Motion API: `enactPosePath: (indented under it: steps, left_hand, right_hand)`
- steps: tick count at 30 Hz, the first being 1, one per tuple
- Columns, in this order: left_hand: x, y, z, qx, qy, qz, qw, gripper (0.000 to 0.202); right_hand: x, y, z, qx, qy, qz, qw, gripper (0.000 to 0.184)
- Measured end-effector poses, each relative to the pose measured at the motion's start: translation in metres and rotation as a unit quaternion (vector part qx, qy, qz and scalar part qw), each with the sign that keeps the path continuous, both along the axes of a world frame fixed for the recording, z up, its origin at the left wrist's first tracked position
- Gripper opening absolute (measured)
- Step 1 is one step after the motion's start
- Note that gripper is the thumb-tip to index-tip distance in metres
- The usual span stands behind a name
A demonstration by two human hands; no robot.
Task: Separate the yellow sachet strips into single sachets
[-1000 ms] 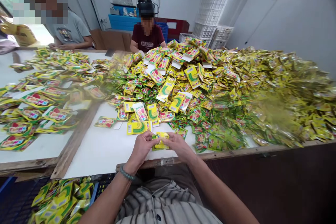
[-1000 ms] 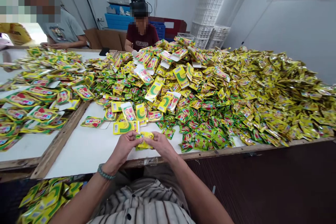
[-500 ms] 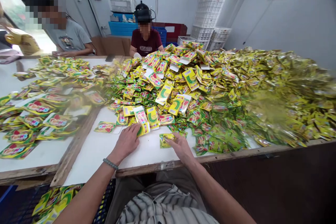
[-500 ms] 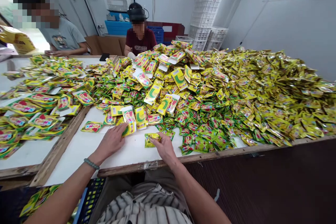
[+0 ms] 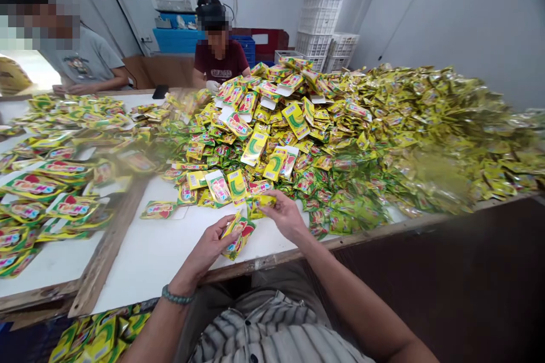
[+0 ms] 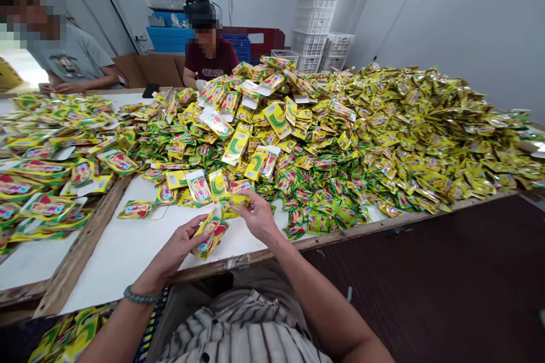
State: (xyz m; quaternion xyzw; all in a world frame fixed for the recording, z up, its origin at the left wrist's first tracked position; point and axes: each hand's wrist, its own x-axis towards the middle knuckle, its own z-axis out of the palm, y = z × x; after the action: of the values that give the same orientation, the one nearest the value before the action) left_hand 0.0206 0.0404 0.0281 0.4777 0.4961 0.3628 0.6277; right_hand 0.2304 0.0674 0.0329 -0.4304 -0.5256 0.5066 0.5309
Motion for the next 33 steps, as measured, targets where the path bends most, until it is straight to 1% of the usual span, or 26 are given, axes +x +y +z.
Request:
enactPosePath:
  steps: [3,6,9,12,13,14,15,19,22,24,25,27,29,30,31,33]
  left_hand:
    - [0.002,-0.005,0.002,-0.035,-0.059,0.008,0.998,0.061]
    - [0.003,-0.009,0.0,-0.057,-0.087,0.012,0.995,0.062]
    - [0.005,-0.01,-0.004,-0.044,-0.09,0.021,0.995,0.059]
    - [0.005,-0.011,-0.005,-0.03,-0.076,0.001,0.997,0.053]
    - [0.005,-0.011,-0.004,-0.026,-0.072,-0.005,0.997,0.053]
    - [0.004,-0.012,-0.003,-0.024,-0.067,-0.007,0.997,0.054]
    - [0.004,-0.012,-0.003,-0.021,-0.064,-0.005,0.998,0.055]
    - [0.004,-0.014,-0.003,-0.012,-0.053,0.008,0.998,0.057]
    - [0.007,-0.014,-0.007,-0.001,-0.046,-0.005,0.999,0.054]
    - [0.008,-0.014,-0.009,-0.006,-0.054,-0.009,0.999,0.052]
    - [0.008,-0.014,-0.009,-0.015,-0.064,-0.006,0.998,0.052]
    - [0.008,-0.013,-0.007,-0.039,-0.094,0.008,0.995,0.052]
    - [0.008,-0.013,-0.004,-0.058,-0.126,0.024,0.99,0.053]
    - [0.009,-0.014,-0.002,-0.062,-0.137,0.03,0.988,0.054]
    - [0.009,-0.014,0.0,-0.064,-0.146,0.034,0.987,0.053]
    - [0.01,-0.014,0.001,-0.067,-0.157,0.036,0.985,0.052]
  right_hand:
    - [0.004,0.006,0.003,0.046,-0.142,0.049,0.988,0.021]
    - [0.009,0.009,0.007,0.057,-0.231,0.087,0.967,0.018]
    - [0.012,0.012,0.015,0.061,-0.269,0.131,0.952,0.017]
    - [0.015,0.015,0.024,0.059,-0.266,0.22,0.937,0.015]
    - [0.015,0.015,0.026,0.054,-0.27,0.24,0.931,0.015]
    - [0.016,0.016,0.027,0.045,-0.279,0.244,0.928,0.015]
    - [0.016,0.016,0.028,0.035,-0.289,0.233,0.928,0.016]
    - [0.012,0.014,0.033,0.01,-0.319,0.171,0.932,0.023]
    - [0.005,0.01,0.038,0.022,-0.361,0.169,0.917,0.018]
    - [0.001,0.007,0.04,0.024,-0.375,0.183,0.908,0.024]
    - [0.0,0.006,0.039,0.017,-0.357,0.194,0.913,0.028]
    - [0.0,0.004,0.035,-0.015,-0.265,0.2,0.943,0.033]
    - [0.0,0.002,0.027,-0.04,-0.156,0.175,0.971,0.032]
    - [0.0,0.0,0.023,-0.043,-0.126,0.158,0.978,0.031]
    - [0.0,-0.002,0.019,-0.04,-0.12,0.145,0.981,0.029]
    - [-0.002,-0.007,0.015,-0.03,-0.149,0.14,0.978,0.024]
